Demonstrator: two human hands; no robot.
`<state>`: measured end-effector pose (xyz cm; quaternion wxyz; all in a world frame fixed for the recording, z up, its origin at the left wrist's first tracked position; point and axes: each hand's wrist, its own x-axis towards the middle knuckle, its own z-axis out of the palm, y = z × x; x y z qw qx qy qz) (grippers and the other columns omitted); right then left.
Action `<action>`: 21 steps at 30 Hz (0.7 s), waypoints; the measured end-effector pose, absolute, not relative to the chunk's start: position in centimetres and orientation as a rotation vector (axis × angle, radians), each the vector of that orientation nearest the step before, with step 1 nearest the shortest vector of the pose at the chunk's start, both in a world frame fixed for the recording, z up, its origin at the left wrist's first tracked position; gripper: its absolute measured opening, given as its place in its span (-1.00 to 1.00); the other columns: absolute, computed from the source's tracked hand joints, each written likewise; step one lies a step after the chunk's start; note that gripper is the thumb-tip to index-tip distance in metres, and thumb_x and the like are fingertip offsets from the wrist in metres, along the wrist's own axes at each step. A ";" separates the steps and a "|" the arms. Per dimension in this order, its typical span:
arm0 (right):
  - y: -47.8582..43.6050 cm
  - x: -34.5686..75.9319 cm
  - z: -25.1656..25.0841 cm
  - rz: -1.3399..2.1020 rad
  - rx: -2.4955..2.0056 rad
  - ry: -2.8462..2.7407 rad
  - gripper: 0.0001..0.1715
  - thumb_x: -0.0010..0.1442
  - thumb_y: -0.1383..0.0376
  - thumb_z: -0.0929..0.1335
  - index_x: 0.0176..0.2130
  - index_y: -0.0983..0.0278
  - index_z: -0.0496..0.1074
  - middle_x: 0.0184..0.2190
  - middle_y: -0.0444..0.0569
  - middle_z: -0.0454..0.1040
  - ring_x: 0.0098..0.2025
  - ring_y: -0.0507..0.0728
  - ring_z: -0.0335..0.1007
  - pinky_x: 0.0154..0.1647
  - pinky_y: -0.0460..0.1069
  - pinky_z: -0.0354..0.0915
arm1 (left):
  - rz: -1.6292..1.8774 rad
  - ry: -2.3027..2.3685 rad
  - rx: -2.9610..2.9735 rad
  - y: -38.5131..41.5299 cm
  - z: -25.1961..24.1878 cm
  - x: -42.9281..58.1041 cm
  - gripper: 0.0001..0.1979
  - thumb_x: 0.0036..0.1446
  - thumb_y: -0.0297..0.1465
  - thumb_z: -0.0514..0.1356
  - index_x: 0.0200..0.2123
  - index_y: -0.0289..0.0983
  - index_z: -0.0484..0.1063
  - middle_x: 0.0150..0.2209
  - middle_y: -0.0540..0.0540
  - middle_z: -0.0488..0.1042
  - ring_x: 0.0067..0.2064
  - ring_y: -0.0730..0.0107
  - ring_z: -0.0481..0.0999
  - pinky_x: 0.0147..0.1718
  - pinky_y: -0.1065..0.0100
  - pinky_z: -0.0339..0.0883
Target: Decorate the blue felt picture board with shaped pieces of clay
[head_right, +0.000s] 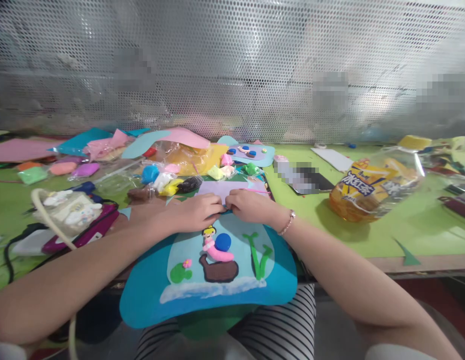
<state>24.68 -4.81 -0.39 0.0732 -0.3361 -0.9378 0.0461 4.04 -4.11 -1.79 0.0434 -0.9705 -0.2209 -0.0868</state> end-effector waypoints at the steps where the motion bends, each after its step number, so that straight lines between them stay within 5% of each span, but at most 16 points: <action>1: -4.8 24.7 -0.4 0.132 -1.012 -2.819 -0.78 0.13 0.52 0.18 -0.35 0.33 0.36 -0.36 0.01 0.34 -0.25 0.09 0.28 -0.21 -0.03 0.19 | -0.265 -0.676 -2.970 -4.1 -1.8 4.0 -0.79 0.17 -0.47 0.04 -0.20 -0.30 0.44 -0.28 -0.13 0.36 -0.22 0.30 0.36 -0.22 0.31 0.26; 21: -5.0 24.7 -0.3 0.158 -1.013 -2.823 -0.81 0.20 0.46 0.19 -0.30 0.34 0.36 -0.33 0.04 0.35 -0.27 0.11 0.28 -0.19 -0.01 0.20 | -0.253 -0.687 -2.968 -4.3 -1.8 4.1 -0.87 0.20 -0.44 0.03 -0.24 -0.30 0.35 -0.23 -0.13 0.32 -0.22 0.31 0.33 -0.25 0.30 0.24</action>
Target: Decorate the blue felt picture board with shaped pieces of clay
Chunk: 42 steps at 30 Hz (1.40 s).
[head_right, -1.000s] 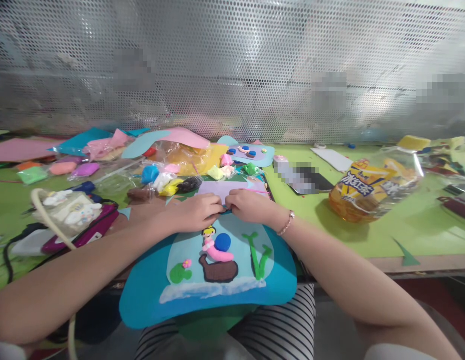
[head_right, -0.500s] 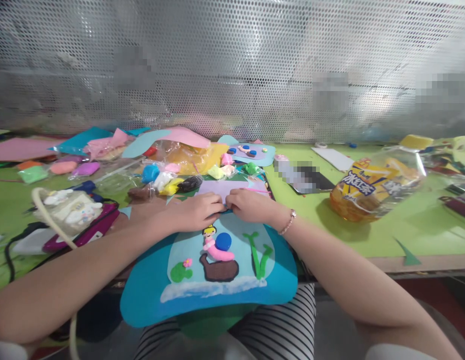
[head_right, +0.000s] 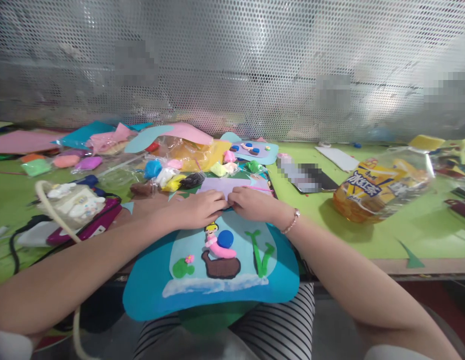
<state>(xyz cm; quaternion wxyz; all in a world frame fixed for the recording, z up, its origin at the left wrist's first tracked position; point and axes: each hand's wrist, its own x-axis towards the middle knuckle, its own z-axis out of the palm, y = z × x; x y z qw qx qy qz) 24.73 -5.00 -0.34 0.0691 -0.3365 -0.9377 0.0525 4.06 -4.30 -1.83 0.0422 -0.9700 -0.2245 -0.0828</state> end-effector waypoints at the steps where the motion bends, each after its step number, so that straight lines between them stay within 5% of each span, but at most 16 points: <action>1: -5.0 24.7 -0.4 0.156 -1.011 -2.823 -0.82 0.21 0.46 0.19 -0.31 0.34 0.36 -0.34 0.04 0.35 -0.27 0.11 0.28 -0.20 -0.01 0.20 | -0.253 -0.685 -2.967 -4.3 -1.8 4.1 -0.87 0.20 -0.44 0.02 -0.24 -0.30 0.34 -0.23 -0.13 0.32 -0.22 0.31 0.33 -0.25 0.31 0.24; 42: -5.0 25.0 -0.3 0.174 -1.001 -2.854 -0.86 0.22 0.41 0.21 -0.30 0.33 0.35 -0.32 0.03 0.32 -0.27 0.12 0.26 -0.19 0.01 0.20 | -0.203 -0.721 -2.961 -4.8 -1.2 4.4 -0.85 0.18 -0.47 0.00 -0.23 -0.31 0.34 -0.24 -0.15 0.34 -0.22 0.30 0.31 -0.25 0.31 0.20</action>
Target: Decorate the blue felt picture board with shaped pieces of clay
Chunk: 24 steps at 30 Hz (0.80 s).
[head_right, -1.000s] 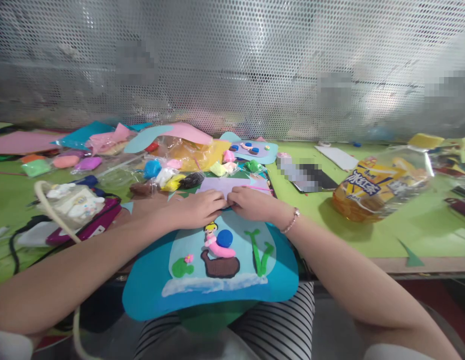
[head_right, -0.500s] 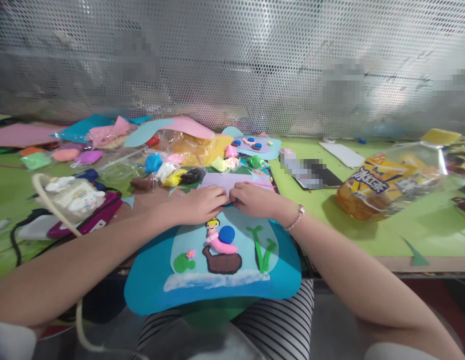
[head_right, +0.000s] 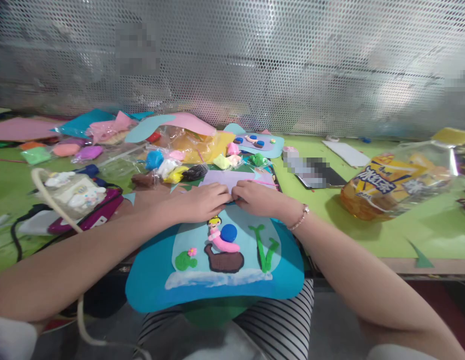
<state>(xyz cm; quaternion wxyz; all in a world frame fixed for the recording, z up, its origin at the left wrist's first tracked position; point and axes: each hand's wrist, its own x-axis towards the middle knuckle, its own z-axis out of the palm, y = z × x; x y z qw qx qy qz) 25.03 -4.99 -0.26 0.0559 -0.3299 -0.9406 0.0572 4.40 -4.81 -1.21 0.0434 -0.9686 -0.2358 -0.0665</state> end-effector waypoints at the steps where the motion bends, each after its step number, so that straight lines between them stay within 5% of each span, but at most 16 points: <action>1: -5.0 25.0 -0.3 0.173 -1.001 -2.852 -0.86 0.21 0.42 0.21 -0.30 0.33 0.35 -0.32 0.03 0.32 -0.26 0.13 0.26 -0.19 0.01 0.20 | -0.205 -0.720 -2.963 -4.8 -1.2 4.4 -0.85 0.19 -0.47 0.00 -0.23 -0.30 0.34 -0.24 -0.15 0.33 -0.22 0.30 0.31 -0.25 0.31 0.20; 24: -5.0 25.1 -0.3 0.168 -0.993 -2.851 -0.86 0.17 0.46 0.23 -0.29 0.35 0.35 -0.31 0.05 0.33 -0.26 0.13 0.28 -0.18 0.03 0.22 | -0.204 -0.697 -2.914 -4.5 -1.8 4.3 -0.81 0.22 -0.44 -0.01 -0.15 -0.31 0.33 -0.18 -0.17 0.35 -0.18 0.27 0.32 -0.28 0.30 0.21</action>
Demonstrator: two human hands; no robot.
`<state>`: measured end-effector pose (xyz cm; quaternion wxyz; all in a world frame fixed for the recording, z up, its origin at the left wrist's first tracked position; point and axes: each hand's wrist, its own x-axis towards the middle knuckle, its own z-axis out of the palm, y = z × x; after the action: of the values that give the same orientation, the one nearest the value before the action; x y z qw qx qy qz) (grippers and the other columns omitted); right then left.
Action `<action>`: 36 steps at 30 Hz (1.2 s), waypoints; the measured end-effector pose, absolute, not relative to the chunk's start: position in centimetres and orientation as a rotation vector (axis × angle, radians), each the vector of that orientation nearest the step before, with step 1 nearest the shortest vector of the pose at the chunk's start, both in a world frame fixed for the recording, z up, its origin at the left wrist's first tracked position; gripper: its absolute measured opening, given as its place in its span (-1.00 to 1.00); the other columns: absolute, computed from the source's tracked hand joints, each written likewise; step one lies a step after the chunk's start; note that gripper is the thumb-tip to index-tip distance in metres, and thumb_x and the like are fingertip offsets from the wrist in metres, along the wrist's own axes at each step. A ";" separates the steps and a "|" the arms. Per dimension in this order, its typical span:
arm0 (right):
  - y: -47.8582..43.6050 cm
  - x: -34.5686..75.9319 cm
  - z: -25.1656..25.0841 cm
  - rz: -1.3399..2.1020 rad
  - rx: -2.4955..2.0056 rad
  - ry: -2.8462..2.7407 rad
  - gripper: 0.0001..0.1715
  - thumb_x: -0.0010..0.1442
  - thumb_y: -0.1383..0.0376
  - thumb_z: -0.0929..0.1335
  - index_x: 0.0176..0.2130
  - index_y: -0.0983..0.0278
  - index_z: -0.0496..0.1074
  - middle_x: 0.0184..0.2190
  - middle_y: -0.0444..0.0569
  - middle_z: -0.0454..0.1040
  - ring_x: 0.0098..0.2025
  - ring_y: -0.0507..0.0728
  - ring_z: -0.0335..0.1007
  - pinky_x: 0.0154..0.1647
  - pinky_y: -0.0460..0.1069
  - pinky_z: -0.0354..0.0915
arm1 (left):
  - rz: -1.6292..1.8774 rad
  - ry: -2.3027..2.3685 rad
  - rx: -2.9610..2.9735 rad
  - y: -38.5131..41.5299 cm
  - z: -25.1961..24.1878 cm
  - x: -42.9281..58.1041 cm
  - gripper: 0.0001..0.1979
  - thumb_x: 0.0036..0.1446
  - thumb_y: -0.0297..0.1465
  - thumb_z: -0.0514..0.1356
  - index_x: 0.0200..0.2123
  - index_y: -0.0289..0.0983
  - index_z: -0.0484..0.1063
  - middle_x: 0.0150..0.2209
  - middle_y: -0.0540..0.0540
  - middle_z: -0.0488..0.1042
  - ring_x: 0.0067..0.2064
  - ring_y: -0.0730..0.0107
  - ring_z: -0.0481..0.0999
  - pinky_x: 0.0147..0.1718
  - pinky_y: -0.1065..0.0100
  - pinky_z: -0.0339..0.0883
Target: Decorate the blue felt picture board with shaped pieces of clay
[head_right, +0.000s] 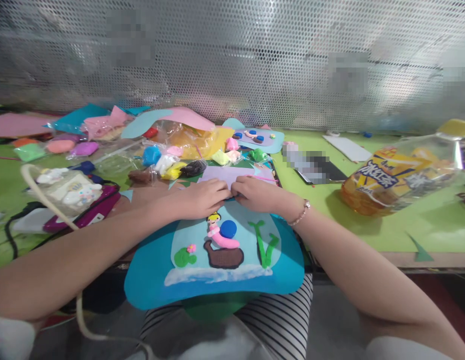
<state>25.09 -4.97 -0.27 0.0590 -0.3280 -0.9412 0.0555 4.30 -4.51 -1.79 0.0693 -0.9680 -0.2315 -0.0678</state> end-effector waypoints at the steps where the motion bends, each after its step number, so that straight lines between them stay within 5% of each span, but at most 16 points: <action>1: -4.9 25.1 -0.3 0.172 -0.990 -2.849 -0.86 0.16 0.46 0.23 -0.28 0.35 0.35 -0.30 0.05 0.33 -0.25 0.13 0.28 -0.17 0.04 0.22 | -0.209 -0.692 -2.913 -4.5 -1.8 4.3 -0.81 0.22 -0.44 -0.01 -0.15 -0.32 0.33 -0.18 -0.17 0.34 -0.18 0.28 0.32 -0.28 0.30 0.21; 36: -5.2 25.0 -0.1 0.115 -1.002 -2.876 -0.84 0.15 0.46 0.23 -0.26 0.36 0.37 -0.29 0.07 0.34 -0.24 0.14 0.29 -0.15 0.04 0.23 | -0.254 -0.648 -2.912 -4.1 -2.3 4.2 -0.76 0.25 -0.38 -0.02 -0.10 -0.32 0.34 -0.17 -0.19 0.33 -0.16 0.25 0.33 -0.18 0.27 0.23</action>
<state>24.98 -5.16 -0.09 0.0469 -0.3283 -0.9427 0.0377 4.19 -4.13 -2.32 0.0737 -0.9700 -0.2157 -0.0848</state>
